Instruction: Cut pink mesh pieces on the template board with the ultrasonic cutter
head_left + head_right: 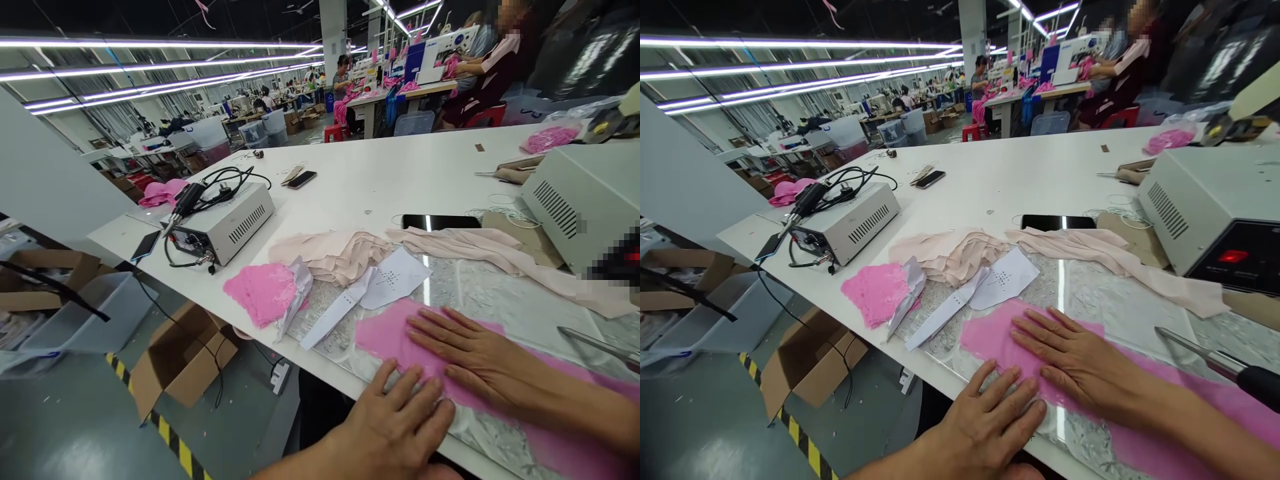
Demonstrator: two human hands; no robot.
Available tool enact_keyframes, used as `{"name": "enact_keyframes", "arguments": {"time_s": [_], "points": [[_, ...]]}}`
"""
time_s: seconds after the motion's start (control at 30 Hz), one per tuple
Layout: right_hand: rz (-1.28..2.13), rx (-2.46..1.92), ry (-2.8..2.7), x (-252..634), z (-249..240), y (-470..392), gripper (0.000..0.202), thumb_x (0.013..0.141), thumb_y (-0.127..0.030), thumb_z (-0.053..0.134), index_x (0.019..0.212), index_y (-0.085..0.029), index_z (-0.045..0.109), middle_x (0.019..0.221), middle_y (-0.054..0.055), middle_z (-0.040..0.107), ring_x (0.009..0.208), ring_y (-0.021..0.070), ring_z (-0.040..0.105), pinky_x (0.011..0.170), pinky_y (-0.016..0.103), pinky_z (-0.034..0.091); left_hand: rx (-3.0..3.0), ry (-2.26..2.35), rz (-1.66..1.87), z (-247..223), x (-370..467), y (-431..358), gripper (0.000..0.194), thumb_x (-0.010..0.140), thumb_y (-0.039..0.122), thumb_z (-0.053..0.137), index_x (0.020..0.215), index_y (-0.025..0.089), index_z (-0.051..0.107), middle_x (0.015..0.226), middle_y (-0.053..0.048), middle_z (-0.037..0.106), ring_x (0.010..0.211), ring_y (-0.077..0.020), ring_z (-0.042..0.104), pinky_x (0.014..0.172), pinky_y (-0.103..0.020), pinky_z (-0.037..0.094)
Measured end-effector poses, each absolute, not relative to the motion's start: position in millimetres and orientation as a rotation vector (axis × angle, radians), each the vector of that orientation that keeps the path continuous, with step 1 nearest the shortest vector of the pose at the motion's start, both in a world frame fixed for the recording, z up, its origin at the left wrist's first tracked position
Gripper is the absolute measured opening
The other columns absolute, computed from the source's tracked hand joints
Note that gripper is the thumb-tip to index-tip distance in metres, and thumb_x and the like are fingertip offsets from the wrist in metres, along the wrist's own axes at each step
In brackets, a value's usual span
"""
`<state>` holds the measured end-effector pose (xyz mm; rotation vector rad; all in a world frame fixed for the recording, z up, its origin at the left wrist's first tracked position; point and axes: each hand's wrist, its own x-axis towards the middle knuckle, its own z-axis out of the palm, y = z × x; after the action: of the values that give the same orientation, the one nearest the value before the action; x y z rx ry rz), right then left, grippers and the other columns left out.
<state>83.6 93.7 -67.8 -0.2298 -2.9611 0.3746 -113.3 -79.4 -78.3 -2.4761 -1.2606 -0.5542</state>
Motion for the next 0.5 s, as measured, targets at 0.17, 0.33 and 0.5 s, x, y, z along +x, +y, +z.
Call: {"name": "enact_keyframes", "arguments": {"time_s": [0.17, 0.33, 0.5], "points": [[0.292, -0.189, -2.956, 80, -70, 92, 0.062, 0.099, -0.035, 0.035, 0.153, -0.031, 0.005, 0.150, 0.006, 0.035, 0.137, 0.0283, 0.035, 0.103, 0.065, 0.039, -2.484, -1.264, -0.575, -66, -118, -76, 0.062, 0.091, 0.064, 0.038, 0.132, 0.020, 0.053, 0.140, -0.006, 0.054, 0.133, -0.0232, 0.044, 0.111, -0.042, 0.035], [0.402, -0.200, -2.893, 80, -75, 94, 0.066, 0.096, -0.038, 0.044, 0.151, -0.037, 0.008, 0.153, 0.001, 0.032, 0.138, 0.0271, 0.033, 0.112, 0.058, 0.030, -2.300, -1.493, -0.531, -58, -138, -77, 0.066, 0.091, 0.063, 0.041, 0.134, 0.013, 0.051, 0.141, -0.007, 0.052, 0.137, -0.0252, 0.039, 0.118, -0.044, 0.022], [0.408, -0.275, -2.954, 78, -70, 94, 0.065, 0.098, -0.040, 0.042, 0.150, -0.038, 0.003, 0.155, 0.000, 0.025, 0.141, 0.0292, 0.025, 0.111, 0.064, 0.028, -2.329, -1.623, -0.344, -56, -163, -90, 0.068, 0.094, 0.058, 0.039, 0.142, 0.010, 0.040, 0.146, -0.010, 0.046, 0.140, -0.0258, 0.034, 0.119, -0.045, 0.020]]}}
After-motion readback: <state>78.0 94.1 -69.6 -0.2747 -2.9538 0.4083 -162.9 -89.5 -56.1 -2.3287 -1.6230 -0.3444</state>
